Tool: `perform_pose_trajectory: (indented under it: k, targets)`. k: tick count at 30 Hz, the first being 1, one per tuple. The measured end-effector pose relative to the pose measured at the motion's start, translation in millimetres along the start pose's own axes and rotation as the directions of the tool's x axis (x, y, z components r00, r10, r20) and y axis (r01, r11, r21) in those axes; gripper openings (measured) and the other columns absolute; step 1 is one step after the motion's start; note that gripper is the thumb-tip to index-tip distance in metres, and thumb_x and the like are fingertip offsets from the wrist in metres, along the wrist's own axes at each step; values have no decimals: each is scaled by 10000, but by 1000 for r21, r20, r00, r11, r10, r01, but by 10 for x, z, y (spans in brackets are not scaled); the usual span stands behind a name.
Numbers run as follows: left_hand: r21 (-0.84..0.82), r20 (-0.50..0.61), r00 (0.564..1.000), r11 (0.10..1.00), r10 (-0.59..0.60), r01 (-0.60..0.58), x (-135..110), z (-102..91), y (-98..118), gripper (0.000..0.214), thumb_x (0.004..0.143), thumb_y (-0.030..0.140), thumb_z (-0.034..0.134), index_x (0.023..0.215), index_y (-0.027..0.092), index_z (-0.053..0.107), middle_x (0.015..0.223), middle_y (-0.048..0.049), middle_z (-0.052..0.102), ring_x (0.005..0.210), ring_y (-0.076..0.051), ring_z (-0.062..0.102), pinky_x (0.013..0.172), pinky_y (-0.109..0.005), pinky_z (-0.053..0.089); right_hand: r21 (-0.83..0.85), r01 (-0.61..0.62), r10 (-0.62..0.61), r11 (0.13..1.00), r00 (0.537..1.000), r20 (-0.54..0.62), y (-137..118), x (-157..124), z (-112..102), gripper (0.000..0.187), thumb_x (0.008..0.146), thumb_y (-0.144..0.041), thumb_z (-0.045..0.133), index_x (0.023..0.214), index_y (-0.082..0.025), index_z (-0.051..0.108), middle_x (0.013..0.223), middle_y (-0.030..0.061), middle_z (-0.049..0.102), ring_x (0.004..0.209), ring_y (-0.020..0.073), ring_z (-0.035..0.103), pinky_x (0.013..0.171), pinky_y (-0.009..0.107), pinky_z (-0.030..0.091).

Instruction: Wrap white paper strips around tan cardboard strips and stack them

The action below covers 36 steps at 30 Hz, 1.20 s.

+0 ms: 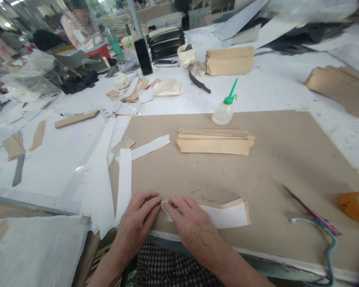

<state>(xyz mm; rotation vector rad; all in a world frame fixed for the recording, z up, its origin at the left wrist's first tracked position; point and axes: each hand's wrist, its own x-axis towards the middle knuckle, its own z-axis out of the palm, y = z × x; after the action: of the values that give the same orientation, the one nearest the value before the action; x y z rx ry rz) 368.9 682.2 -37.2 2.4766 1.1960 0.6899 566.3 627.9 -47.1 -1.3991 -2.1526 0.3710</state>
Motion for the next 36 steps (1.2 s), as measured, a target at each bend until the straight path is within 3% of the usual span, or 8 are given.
perform_pose_trajectory:
  k: [6, 9, 14, 23, 36]
  targets:
    - [-43, -35, 999, 998, -37, 36, -150, -6, 61, 138, 959, 162, 585, 1053, 229, 660, 1163, -76, 634, 1096, -200, 611, 961, -339, 533, 18, 9, -8, 1000, 999, -49, 5, -5, 5, 299, 928, -45, 598, 1221, -101, 621, 1183, 114, 650, 1039, 243, 564, 926, 373, 507]
    - [-20, -50, 999, 1000, 1, -2, -239, 8, 92, 180, 952, 144, 595, 1094, 235, 657, 1168, -83, 626, 1095, -208, 598, 945, -347, 536, -7, 19, -19, 1000, 999, -35, 7, -6, -18, 282, 943, -71, 594, 1220, -116, 624, 1165, 109, 663, 1012, 238, 580, 928, 396, 490]
    - [49, -15, 998, 997, 62, -61, -312, 25, 104, 300, 948, 105, 583, 1212, 233, 647, 1204, -96, 608, 1095, -212, 585, 916, -331, 538, 12, 35, -34, 999, 999, -19, 4, -23, -90, 264, 983, -77, 526, 1222, -142, 617, 1187, 92, 675, 1057, 224, 601, 1073, 477, 370]
    - [221, 49, 980, 954, 195, -201, -286, 1, 47, 378, 944, 62, 519, 1271, 222, 620, 1248, -124, 597, 1093, -253, 571, 903, -387, 545, 33, 28, -27, 999, 999, -33, 1, -51, -103, 271, 1011, -70, 450, 1220, -134, 610, 1236, 102, 677, 1086, 216, 609, 1112, 484, 319]
    - [305, 101, 962, 913, 253, -272, -191, -64, 73, 357, 955, 71, 469, 1256, 188, 619, 1252, -136, 600, 1096, -276, 563, 904, -418, 516, 39, 32, -31, 999, 999, -44, 16, -66, -74, 298, 1014, -69, 426, 1247, -130, 602, 1242, 99, 672, 1090, 216, 602, 1109, 491, 303]
